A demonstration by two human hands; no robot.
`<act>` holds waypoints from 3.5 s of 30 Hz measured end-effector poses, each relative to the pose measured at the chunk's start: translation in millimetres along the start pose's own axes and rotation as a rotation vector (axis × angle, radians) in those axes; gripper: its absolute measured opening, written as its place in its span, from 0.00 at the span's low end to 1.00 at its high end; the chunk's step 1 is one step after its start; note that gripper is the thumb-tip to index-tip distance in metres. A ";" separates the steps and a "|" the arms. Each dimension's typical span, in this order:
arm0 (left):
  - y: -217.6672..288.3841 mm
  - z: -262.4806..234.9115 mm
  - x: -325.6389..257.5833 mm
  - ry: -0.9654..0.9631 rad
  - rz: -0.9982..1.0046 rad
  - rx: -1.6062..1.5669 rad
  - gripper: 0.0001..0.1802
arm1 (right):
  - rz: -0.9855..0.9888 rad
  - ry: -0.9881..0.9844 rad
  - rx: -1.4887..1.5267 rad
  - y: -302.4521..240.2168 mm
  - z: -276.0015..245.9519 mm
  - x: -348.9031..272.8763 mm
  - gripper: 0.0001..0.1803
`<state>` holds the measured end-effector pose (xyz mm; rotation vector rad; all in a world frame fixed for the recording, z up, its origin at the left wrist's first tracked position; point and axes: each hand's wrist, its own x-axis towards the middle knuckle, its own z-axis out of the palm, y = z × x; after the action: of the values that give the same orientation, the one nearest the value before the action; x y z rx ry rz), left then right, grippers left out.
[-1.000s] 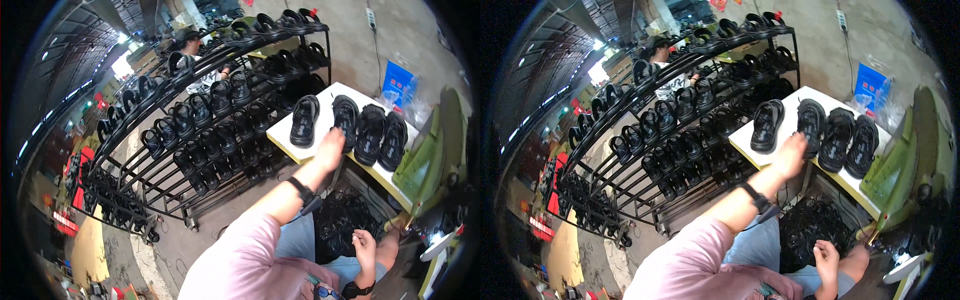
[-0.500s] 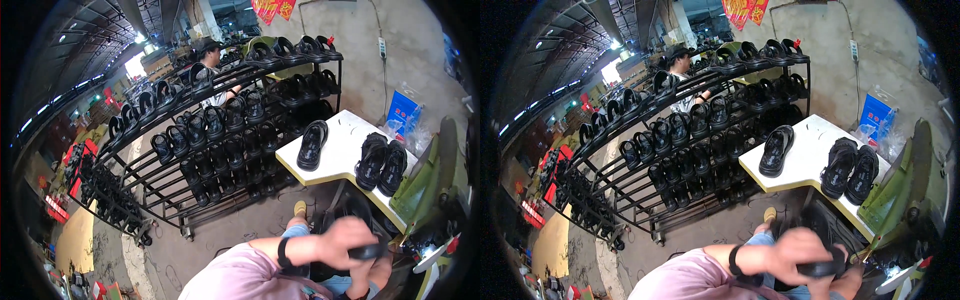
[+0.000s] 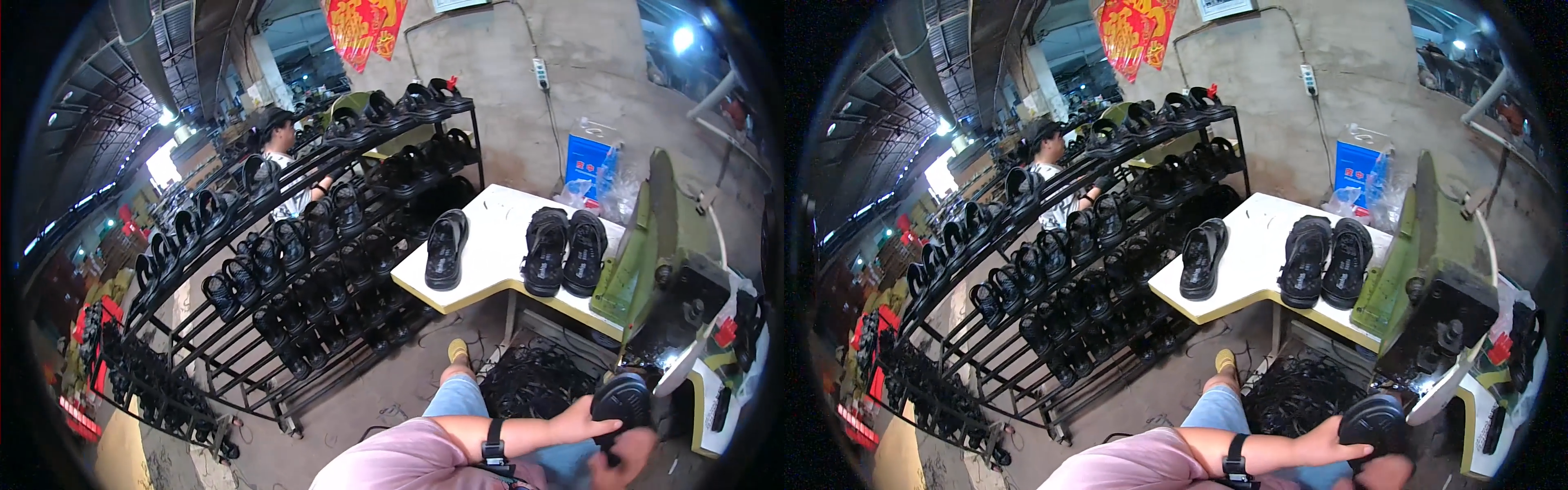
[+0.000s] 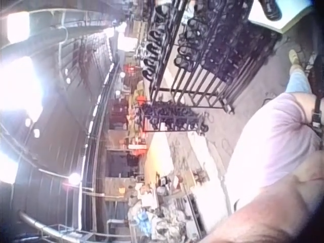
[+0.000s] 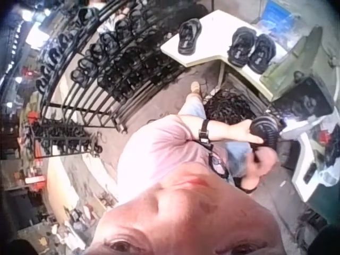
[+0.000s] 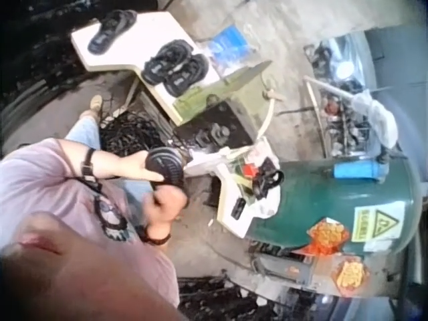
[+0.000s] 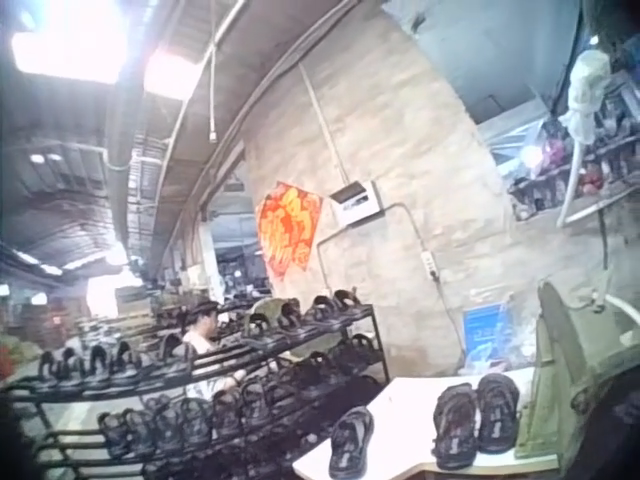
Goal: Polishing and finishing the soles of black sandals using a specialized grinding or polishing machine.
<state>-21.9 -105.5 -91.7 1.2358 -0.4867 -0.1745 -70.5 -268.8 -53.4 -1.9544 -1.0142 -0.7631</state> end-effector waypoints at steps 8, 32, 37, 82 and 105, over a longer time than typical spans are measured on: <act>28.4 24.3 1.4 0.149 -0.301 -0.188 0.21 | 0.858 0.445 1.410 11.6 5.3 -92.1 0.46; 4.7 -2.3 -11.3 0.177 -0.073 -0.446 0.20 | 0.936 1.078 1.409 67.7 13.2 -135.3 0.34; 8.0 -39.9 -20.9 0.151 0.063 -0.633 0.22 | 1.061 0.946 1.329 58.0 33.6 -111.0 0.34; -5.4 -29.6 -4.9 0.128 -0.169 -0.574 0.31 | 0.689 0.008 0.331 51.2 10.9 75.5 0.40; 67.0 -118.7 8.8 0.803 0.183 -0.102 0.25 | 0.625 0.250 0.884 31.1 103.7 13.8 0.20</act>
<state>30.0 15.5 -55.6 1.0495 0.1105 0.4396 -21.7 -187.1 -106.7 -1.2291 -0.4095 -0.1335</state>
